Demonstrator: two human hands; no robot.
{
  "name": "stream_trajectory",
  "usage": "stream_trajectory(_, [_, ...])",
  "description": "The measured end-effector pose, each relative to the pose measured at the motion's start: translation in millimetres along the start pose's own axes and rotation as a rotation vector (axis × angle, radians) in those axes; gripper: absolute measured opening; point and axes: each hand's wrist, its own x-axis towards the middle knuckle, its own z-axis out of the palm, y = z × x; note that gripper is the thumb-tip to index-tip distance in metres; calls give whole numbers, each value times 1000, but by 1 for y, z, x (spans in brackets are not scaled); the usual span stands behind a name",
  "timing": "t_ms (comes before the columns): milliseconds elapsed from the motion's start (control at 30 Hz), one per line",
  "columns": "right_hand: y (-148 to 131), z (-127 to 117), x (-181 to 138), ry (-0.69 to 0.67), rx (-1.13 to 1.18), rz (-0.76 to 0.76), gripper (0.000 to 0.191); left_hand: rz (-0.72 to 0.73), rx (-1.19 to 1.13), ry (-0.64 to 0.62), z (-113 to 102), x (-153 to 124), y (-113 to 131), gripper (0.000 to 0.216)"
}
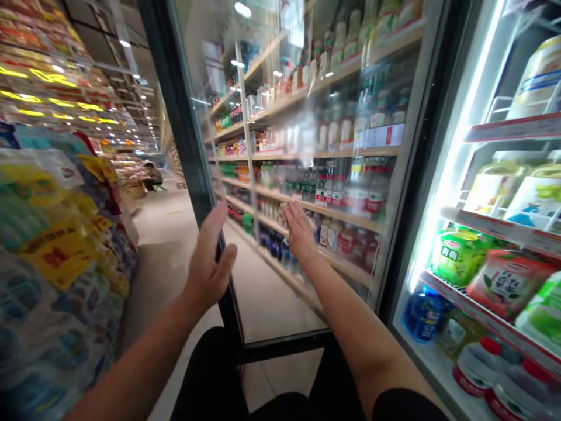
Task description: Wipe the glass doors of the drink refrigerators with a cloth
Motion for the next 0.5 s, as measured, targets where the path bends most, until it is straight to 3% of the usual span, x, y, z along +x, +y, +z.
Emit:
stream_trajectory(100, [-12,10,32,110,-49,51,58,20,104,-16,34,-18,-19,63])
stream_trajectory(267, [-21,20,64,-265,-87,-390,64,24,351,-12,85,-43,-54,73])
stream_trajectory(333, [-18,17,83,-167,-126,-315,62,50,394,5,97,-46,-61,75])
stream_trajectory(433, [-14,12,111,120,-179,-60,60,66,440,54,109,-48,-67,77])
stream_trajectory(500, [-12,10,124,87,-194,-164,62,71,464,82,113,-50,-69,79])
